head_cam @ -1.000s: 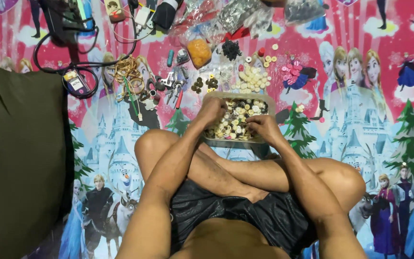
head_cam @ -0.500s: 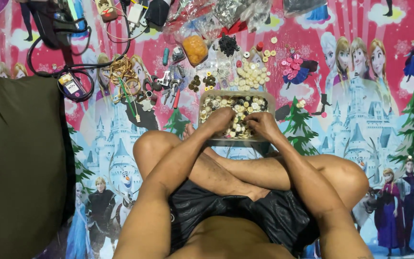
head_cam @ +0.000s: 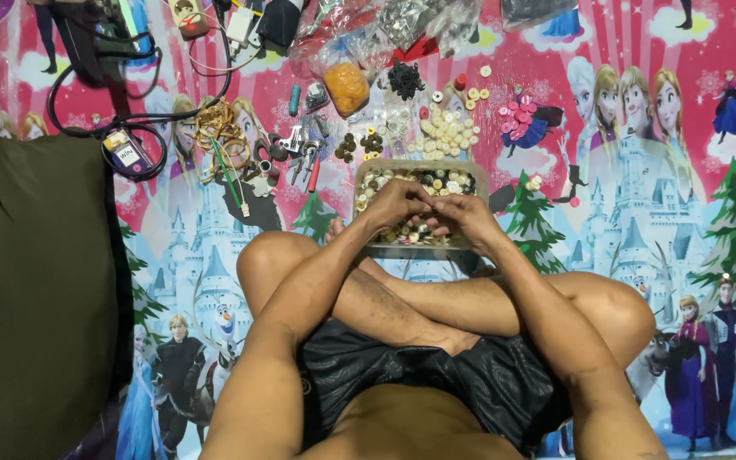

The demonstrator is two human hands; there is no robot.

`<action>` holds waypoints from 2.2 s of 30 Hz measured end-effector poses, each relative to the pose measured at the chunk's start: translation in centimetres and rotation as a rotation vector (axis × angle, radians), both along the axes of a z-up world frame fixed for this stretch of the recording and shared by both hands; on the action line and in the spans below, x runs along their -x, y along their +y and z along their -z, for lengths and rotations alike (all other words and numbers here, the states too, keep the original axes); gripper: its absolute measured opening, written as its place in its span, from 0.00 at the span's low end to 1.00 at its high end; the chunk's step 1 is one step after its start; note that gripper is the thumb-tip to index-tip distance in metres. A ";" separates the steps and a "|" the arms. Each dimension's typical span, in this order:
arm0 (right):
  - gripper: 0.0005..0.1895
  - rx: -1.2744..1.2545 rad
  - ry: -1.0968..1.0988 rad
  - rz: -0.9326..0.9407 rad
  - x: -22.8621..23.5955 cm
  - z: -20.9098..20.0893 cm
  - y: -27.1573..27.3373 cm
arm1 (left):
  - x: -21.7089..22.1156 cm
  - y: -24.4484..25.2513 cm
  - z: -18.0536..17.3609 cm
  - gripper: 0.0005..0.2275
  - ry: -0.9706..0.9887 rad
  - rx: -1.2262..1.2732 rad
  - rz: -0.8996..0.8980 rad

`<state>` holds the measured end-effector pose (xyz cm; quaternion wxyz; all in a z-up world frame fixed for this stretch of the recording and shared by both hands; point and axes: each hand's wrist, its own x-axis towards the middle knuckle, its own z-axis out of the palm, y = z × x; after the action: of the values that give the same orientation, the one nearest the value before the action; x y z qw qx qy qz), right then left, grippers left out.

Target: Sorting through a container of buttons and other small decorative items by hand.

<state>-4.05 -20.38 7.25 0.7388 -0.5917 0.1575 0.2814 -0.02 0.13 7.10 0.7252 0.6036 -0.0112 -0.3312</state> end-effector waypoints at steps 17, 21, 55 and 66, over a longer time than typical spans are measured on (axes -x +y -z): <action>0.09 -0.118 0.015 0.056 -0.8 1.9 -1.5 | 2.3 -0.7 5.6 0.06 -0.711 -0.699 0.463; 0.08 -0.117 0.023 0.033 -0.7 1.7 -1.4 | 3.6 0.3 -1.8 0.08 -0.798 -0.700 0.602; 0.09 -0.068 0.038 -0.001 -0.3 2.4 -1.1 | -1.5 1.2 3.4 0.05 -0.396 -0.477 0.005; 0.10 -0.006 0.038 -0.102 -0.2 2.8 -1.0 | 4.7 0.1 6.5 0.07 -0.995 -1.371 0.129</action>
<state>-3.87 -21.38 4.41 0.7220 -0.5914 0.1403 0.3306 -4.75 0.24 0.55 0.0892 0.9831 -0.1601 -0.0015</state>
